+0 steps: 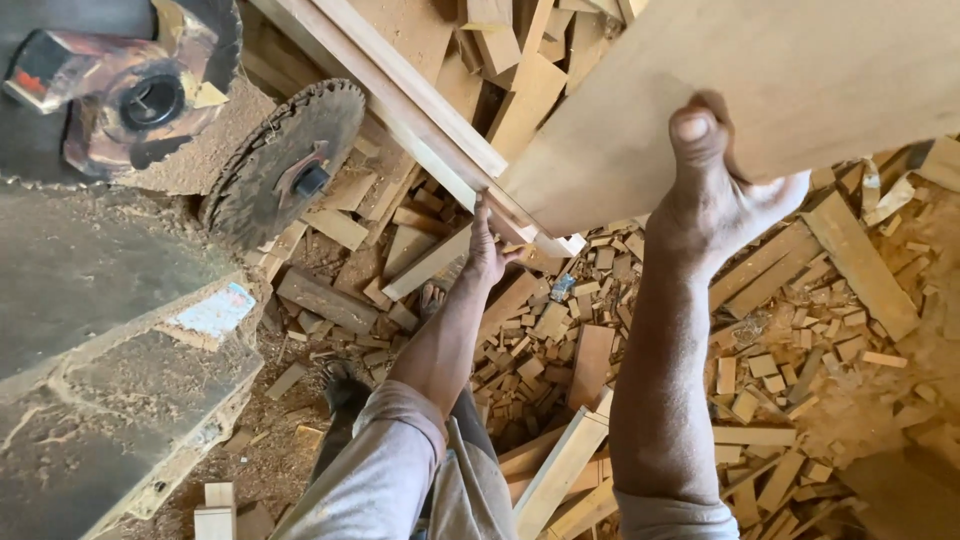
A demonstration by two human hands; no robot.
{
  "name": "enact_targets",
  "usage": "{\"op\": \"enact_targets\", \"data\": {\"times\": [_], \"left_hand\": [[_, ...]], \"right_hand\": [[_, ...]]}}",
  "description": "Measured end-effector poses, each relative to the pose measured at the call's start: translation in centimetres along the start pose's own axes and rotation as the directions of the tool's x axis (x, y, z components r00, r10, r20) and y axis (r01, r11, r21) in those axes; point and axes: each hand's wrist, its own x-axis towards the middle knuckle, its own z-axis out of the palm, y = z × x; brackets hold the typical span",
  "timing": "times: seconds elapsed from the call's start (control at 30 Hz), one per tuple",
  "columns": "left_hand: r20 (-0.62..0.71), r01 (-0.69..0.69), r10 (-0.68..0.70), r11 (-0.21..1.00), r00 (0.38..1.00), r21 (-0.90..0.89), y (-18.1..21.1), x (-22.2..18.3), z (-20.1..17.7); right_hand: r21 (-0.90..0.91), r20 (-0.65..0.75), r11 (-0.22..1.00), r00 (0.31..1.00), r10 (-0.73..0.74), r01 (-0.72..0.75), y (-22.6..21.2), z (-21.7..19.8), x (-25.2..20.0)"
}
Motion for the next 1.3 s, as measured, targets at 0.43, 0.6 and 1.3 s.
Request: {"op": "enact_targets", "data": {"times": [0.43, 0.6, 1.3], "left_hand": [[-0.019, -0.008, 0.009, 1.0, 1.0, 0.03, 0.1, -0.5, 0.6], [0.004, -0.046, 0.046, 0.996, 0.999, 0.077, 0.7, 0.2, 0.8], [-0.032, 0.093, -0.12, 0.887, 0.992, -0.451, -6.8, 2.2, 2.4]], "right_hand": [[0.07, -0.53, 0.976, 0.821, 0.211, -0.206, -1.4, -7.9, -5.0], [0.189, -0.536, 0.943, 0.776, 0.332, -0.273, -1.3, -10.6, -3.7], [0.043, 0.082, 0.99, 0.988, -0.134, 0.131, 0.8, -24.0, -2.2]]}}
